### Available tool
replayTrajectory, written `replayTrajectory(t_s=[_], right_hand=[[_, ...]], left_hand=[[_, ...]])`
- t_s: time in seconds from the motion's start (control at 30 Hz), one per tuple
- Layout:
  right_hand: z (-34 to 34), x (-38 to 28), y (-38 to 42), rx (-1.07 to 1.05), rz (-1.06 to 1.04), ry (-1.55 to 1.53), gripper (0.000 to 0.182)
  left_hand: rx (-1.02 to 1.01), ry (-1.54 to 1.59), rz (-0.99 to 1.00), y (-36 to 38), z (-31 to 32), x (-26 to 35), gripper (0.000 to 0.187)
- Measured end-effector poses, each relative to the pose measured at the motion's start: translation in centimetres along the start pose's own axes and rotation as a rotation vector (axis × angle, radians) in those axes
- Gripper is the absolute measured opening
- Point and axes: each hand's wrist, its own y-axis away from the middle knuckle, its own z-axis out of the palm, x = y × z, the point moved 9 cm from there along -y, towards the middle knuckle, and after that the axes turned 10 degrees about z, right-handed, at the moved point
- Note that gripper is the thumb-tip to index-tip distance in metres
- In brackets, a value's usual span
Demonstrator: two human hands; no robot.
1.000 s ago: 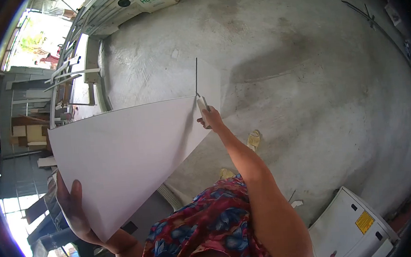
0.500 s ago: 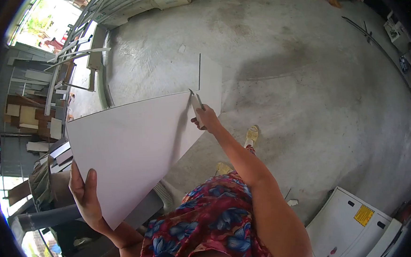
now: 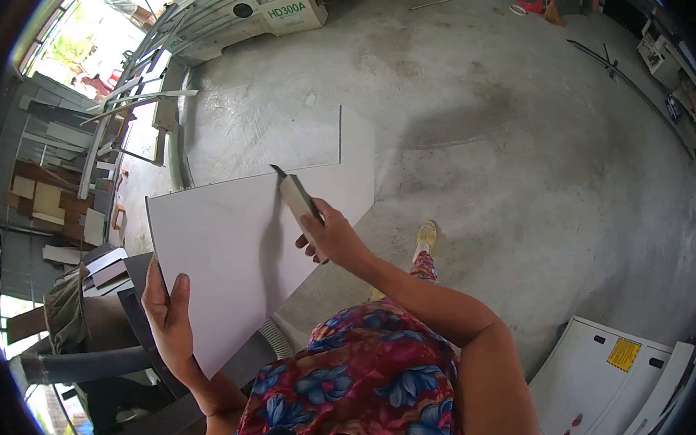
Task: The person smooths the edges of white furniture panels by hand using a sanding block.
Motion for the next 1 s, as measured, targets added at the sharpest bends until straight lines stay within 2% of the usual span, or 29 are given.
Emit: replayTrajectory(t_s=[0.13,0.27,0.3,0.4,0.47,0.53,0.6,0.7,0.8,0.83,0.93,0.97,1.0], right_hand=[[3.2,-2.7,4.2,-0.082,-0.052,0.013,0.044],[6.6,-5.5,8.7,-0.36,-0.152,-0.135,0.047],[6.1,-6.8,10.1,-0.36,-0.219,-0.17,0.046],[-1.4,-8.5,10.1,0.036,-0.433,-0.153,0.041],[-8.6,-6.4,5.2,0.225,-0.461,-0.149,0.035],[-15.4,-2.1,-0.5,0.497,-0.278,-0.128,0.024],[-19.2,2.2,-5.9,0.5,-0.168,-0.236,0.022],[-21.9,4.6,-12.0,0.628,-0.132,-0.032,0.033],[-23.2,3.7,-16.9,0.781,-0.072,0.061,0.039],[-24.5,4.3,-19.4,0.83,-0.041,0.082,0.053],[-28.5,7.1,-26.3,1.131,0.008,0.186,0.071],[-29.3,8.2,-28.2,1.132,0.037,0.134,0.085],[-29.2,7.9,-28.9,1.097,0.069,0.111,0.083]], left_hand=[[0.022,0.046,-0.01,0.6,-0.1,-0.3,0.041],[0.026,0.053,-0.006,1.0,-0.7,-0.8,0.04],[0.029,0.033,0.011,1.1,-0.9,-0.9,0.04],[0.03,0.056,0.011,1.6,-1.4,-1.2,0.041],[0.027,0.053,-0.003,2.0,-1.7,-1.3,0.043],[0.005,-0.004,-0.017,2.3,-2.0,-1.4,0.045],[0.023,-0.05,0.005,2.2,-2.2,-1.2,0.042],[0.007,-0.203,-0.072,1.8,-2.1,-0.5,0.033],[-0.073,-0.364,-0.147,0.5,-1.7,0.0,0.022],[-0.106,-0.409,-0.166,0.1,-1.5,0.0,0.019],[-0.033,-0.43,-0.198,-0.5,-1.4,0.1,0.018],[0.007,-0.449,-0.253,0.2,-1.7,0.0,0.021],[0.046,-0.467,-0.309,1.0,-1.9,-0.1,0.023]])
